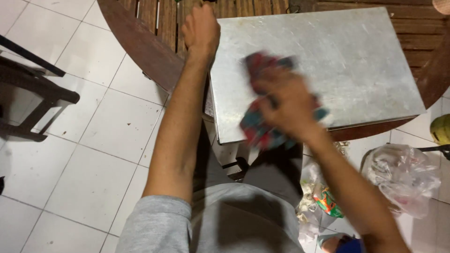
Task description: Wiping down metal baking trays with a cloth and organizing them along with cake molds on a table.
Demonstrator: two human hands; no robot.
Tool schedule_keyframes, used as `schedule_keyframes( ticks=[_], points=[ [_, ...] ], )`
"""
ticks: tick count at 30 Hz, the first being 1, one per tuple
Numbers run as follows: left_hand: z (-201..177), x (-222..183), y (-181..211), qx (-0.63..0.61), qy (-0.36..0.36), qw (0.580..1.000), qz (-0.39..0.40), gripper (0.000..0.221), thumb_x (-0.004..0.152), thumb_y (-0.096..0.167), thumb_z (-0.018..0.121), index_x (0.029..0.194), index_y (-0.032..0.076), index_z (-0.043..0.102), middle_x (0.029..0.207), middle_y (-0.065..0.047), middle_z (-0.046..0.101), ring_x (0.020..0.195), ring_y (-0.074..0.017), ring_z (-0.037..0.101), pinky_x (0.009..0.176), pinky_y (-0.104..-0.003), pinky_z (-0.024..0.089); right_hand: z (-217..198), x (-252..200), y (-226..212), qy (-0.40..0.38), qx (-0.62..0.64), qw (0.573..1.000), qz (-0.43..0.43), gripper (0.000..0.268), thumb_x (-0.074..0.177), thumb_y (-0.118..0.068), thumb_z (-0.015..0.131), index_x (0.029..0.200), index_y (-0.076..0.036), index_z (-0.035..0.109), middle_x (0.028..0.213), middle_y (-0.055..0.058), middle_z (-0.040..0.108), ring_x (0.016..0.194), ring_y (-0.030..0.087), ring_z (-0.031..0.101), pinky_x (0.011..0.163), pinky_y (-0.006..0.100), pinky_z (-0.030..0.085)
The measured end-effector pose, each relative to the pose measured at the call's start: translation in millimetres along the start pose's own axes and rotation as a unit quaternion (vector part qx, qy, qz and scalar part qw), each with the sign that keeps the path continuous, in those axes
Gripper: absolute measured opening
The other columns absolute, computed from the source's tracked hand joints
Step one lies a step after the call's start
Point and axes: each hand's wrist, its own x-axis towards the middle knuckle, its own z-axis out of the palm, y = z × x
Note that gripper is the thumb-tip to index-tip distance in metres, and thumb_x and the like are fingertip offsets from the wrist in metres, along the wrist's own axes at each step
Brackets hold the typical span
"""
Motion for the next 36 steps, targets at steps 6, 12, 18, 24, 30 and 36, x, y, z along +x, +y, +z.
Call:
schedule_keyframes(
  ticks=[6, 12, 18, 24, 30, 36],
  points=[
    [-25.9, -12.0, -2.4, -0.09, 0.038, 0.995, 0.026, 0.014, 0.094, 0.01, 0.068, 0.105, 0.006, 0.076, 0.109, -0.019, 0.069, 0.094, -0.0426, 0.07, 0.073, -0.058, 0.055, -21.1, -43.7, -11.1, -0.029, 0.079, 0.996, 0.004, 0.037, 0.094, -0.021, 0.074, 0.129, -0.013, 0.07, 0.139, 0.012, 0.065, 0.135, 0.034, 0.057, 0.116, 0.048, 0.042],
    [-35.0, -27.3, -10.9, -0.111, 0.06, 0.99, 0.066, 0.008, 0.095, 0.01, 0.053, 0.095, 0.009, 0.061, 0.089, -0.022, 0.062, 0.082, -0.0519, 0.064, 0.064, -0.064, 0.048, -105.8, -151.0, 164.1, 0.038, -0.137, 0.981, 0.13, 0.021, 0.115, -0.005, 0.074, 0.13, 0.009, 0.076, 0.13, 0.026, 0.075, 0.12, 0.043, 0.07, 0.105, 0.05, 0.049],
    [-186.9, -184.6, 30.9, -0.152, -0.383, 0.91, 0.05, 0.141, 0.075, 0.046, 0.099, 0.165, 0.011, -0.004, 0.165, -0.015, -0.031, 0.157, -0.0353, -0.019, 0.128, -0.05, 0.0, -79.6, -127.0, 184.8, 0.051, -0.217, 0.965, 0.141, 0.024, 0.108, -0.011, 0.086, 0.13, -0.001, 0.083, 0.124, 0.019, 0.079, 0.111, 0.036, 0.071, 0.103, 0.046, 0.047],
    [-166.0, -218.3, 1.2, -0.161, -0.362, 0.903, 0.165, 0.154, 0.071, 0.048, 0.105, 0.165, 0.011, -0.011, 0.162, -0.01, -0.039, 0.149, -0.0435, -0.035, 0.124, -0.063, 0.009, -20.2, -37.1, 62.2, 0.027, -0.09, 0.994, 0.054, 0.034, 0.095, -0.011, 0.078, 0.128, -0.006, 0.074, 0.131, 0.019, 0.071, 0.121, 0.039, 0.062, 0.106, 0.05, 0.041],
    [-138.7, -226.5, -13.0, -0.165, -0.279, 0.92, 0.219, 0.158, 0.07, 0.064, 0.104, 0.166, 0.007, -0.009, 0.166, -0.011, -0.03, 0.15, -0.0454, -0.033, 0.125, -0.068, 0.008, -17.2, -31.9, 8.5, -0.022, 0.018, 0.998, -0.064, 0.04, 0.095, -0.022, 0.076, 0.132, -0.008, 0.071, 0.137, 0.018, 0.068, 0.133, 0.039, 0.058, 0.114, 0.055, 0.046],
    [-128.4, -233.6, -16.4, -0.195, -0.214, 0.929, 0.231, 0.148, 0.065, 0.06, 0.104, 0.168, 0.01, 0.011, 0.172, -0.008, -0.012, 0.155, -0.0413, -0.022, 0.127, -0.066, 0.014, -66.9, -112.8, 153.7, 0.017, -0.139, 0.988, 0.068, 0.031, 0.109, -0.008, 0.083, 0.138, 0.001, 0.079, 0.138, 0.023, 0.076, 0.125, 0.041, 0.066, 0.108, 0.05, 0.045]
  ],
)
